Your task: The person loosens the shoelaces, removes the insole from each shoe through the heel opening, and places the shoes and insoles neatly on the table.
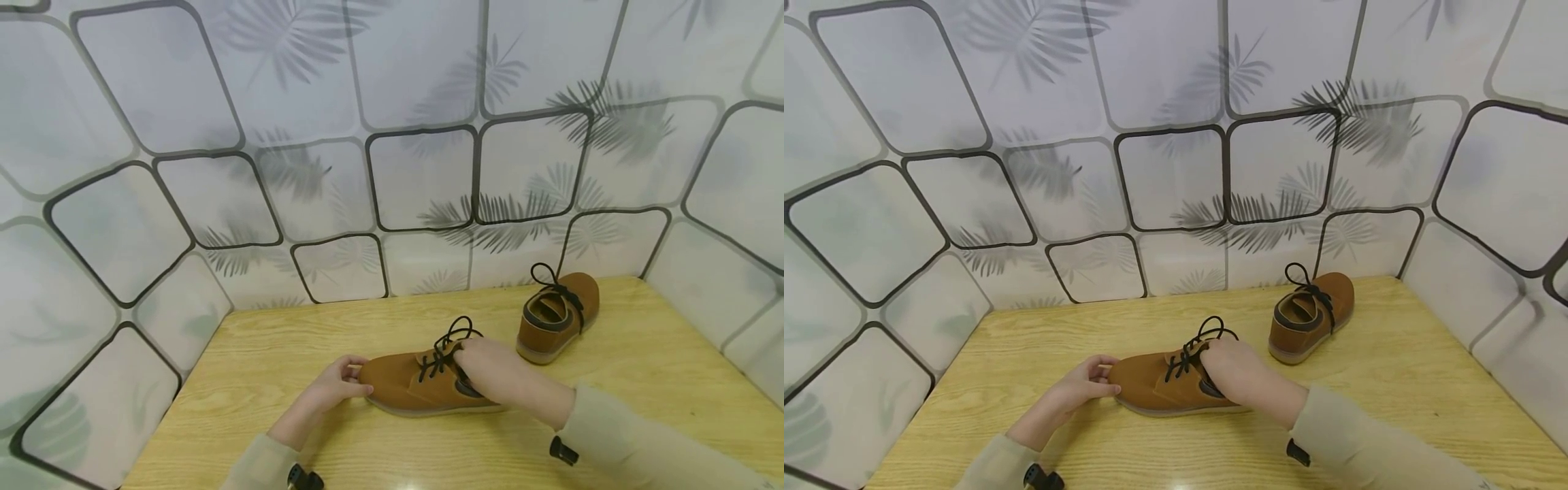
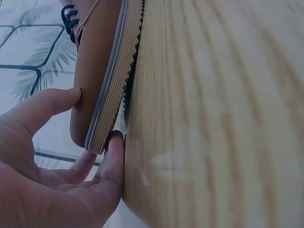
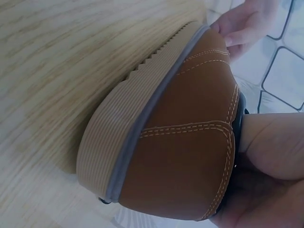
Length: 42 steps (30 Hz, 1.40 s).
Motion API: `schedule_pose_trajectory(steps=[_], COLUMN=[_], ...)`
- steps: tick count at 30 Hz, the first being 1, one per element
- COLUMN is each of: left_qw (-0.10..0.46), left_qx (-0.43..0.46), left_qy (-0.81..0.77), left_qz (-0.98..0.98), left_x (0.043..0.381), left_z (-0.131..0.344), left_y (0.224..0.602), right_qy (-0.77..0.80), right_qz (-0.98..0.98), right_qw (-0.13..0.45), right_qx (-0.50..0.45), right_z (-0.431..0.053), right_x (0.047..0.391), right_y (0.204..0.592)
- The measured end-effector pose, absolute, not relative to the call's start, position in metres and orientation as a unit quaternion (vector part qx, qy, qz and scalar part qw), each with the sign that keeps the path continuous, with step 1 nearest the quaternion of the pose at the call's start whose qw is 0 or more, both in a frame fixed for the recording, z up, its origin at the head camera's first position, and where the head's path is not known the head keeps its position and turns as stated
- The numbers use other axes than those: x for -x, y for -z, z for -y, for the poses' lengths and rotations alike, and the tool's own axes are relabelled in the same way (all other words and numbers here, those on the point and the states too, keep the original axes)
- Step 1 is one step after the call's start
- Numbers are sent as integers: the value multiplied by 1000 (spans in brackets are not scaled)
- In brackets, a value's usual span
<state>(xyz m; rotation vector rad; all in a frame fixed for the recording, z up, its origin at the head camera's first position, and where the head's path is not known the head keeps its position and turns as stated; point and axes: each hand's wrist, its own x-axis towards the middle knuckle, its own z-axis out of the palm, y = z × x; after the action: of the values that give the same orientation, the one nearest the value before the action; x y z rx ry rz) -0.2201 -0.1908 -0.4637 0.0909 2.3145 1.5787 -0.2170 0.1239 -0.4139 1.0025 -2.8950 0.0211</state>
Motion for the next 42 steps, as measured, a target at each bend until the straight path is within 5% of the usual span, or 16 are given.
schedule_pose_trajectory(steps=[20,35,42], left_qw=[174,167,168], left_qx=[-46,-43,-39], left_qy=[-555,-557,-559], left_qz=[-812,-813,-811], left_x=[223,221,221], left_z=[193,190,190], left_y=[464,463,464], right_qy=[-150,-392,-444], right_qz=[937,894,877], right_qw=[58,-64,-78], right_qx=[-310,-208,-167], right_z=[-136,-143,-145], right_x=[222,237,242], right_y=[420,411,412])
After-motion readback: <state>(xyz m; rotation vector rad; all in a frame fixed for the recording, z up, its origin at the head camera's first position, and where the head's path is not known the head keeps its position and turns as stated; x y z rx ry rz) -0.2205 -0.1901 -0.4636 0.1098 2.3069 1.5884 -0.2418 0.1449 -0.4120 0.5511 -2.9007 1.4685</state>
